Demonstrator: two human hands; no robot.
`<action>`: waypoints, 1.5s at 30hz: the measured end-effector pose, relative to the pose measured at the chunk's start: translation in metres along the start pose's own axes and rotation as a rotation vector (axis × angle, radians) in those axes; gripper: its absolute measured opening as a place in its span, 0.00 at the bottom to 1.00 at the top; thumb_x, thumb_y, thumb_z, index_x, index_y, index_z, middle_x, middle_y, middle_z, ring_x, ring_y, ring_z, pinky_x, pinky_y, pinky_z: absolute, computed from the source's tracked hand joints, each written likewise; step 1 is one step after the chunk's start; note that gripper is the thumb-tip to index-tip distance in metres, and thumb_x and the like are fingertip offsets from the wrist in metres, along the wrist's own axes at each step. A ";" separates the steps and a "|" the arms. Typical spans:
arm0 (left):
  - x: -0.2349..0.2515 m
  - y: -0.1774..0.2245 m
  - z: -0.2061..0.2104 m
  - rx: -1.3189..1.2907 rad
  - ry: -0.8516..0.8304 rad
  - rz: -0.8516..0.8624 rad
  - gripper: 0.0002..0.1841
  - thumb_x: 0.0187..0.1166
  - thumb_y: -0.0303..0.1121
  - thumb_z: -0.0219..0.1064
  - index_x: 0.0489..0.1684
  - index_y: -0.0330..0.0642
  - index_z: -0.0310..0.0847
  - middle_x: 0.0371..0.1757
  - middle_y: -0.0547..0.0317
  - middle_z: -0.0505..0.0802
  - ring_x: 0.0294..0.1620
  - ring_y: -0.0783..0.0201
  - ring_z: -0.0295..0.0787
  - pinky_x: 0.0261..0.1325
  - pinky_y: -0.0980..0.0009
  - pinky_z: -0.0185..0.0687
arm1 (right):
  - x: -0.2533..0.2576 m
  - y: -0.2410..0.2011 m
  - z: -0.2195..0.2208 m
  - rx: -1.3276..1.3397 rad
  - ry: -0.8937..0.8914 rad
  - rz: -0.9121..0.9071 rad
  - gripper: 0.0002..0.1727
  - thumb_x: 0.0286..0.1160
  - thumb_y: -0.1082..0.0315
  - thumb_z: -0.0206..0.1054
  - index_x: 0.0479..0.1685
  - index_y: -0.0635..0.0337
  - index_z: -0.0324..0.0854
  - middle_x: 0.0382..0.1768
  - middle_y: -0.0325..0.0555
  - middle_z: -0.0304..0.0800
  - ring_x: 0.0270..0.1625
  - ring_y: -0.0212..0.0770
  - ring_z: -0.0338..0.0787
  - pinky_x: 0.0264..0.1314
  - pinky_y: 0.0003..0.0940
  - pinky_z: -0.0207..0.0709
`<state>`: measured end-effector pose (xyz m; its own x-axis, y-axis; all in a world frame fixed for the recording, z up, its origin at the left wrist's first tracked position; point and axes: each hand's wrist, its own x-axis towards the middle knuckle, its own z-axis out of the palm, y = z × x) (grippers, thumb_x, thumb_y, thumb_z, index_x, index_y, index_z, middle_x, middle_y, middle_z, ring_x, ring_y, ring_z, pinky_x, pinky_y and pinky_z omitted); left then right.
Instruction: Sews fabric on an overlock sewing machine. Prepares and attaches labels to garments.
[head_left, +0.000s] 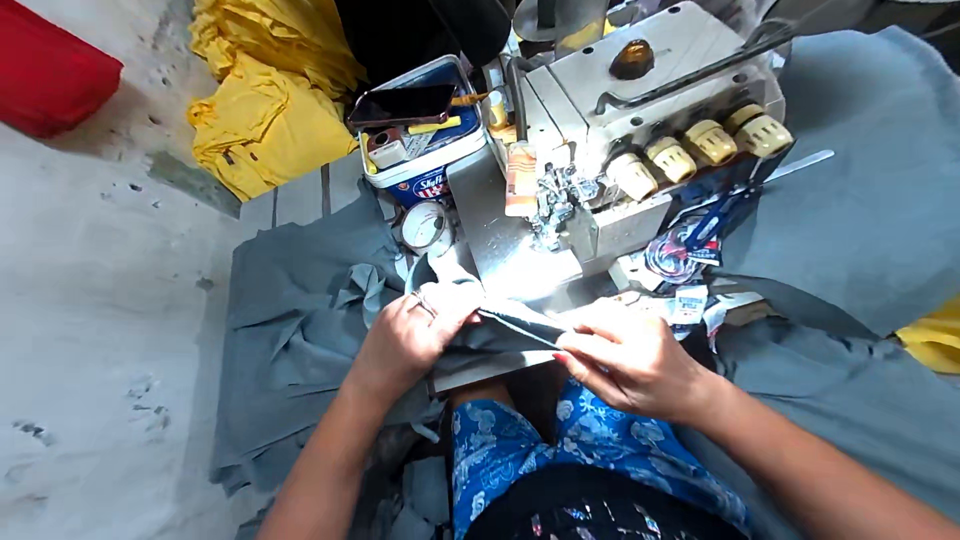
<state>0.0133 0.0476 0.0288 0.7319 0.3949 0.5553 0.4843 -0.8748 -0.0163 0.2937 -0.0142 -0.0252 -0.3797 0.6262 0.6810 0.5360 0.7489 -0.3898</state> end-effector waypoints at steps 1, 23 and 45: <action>-0.003 0.000 0.003 -0.002 0.018 0.008 0.09 0.87 0.31 0.63 0.43 0.38 0.87 0.39 0.48 0.95 0.43 0.57 0.92 0.47 0.69 0.84 | -0.003 0.001 0.002 0.032 0.009 0.016 0.18 0.87 0.59 0.57 0.35 0.57 0.89 0.30 0.49 0.85 0.36 0.42 0.83 0.35 0.31 0.73; 0.027 -0.024 0.000 -0.541 -0.435 -0.314 0.09 0.83 0.31 0.59 0.41 0.42 0.86 0.35 0.68 0.88 0.36 0.82 0.83 0.43 0.83 0.79 | -0.008 0.003 0.031 0.508 0.229 0.397 0.06 0.73 0.72 0.71 0.41 0.67 0.87 0.39 0.41 0.94 0.44 0.19 0.89 0.54 0.15 0.82; 0.039 0.026 0.018 -0.459 -0.221 -0.250 0.12 0.84 0.36 0.63 0.38 0.40 0.90 0.32 0.57 0.91 0.33 0.68 0.87 0.41 0.73 0.82 | 0.014 -0.014 0.022 0.534 0.232 0.371 0.03 0.73 0.75 0.68 0.40 0.65 0.83 0.43 0.38 0.93 0.48 0.17 0.88 0.56 0.13 0.82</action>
<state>0.0627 0.0453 0.0349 0.7288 0.6116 0.3079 0.4339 -0.7603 0.4834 0.2641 -0.0112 -0.0237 -0.0401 0.8437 0.5353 0.1314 0.5356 -0.8342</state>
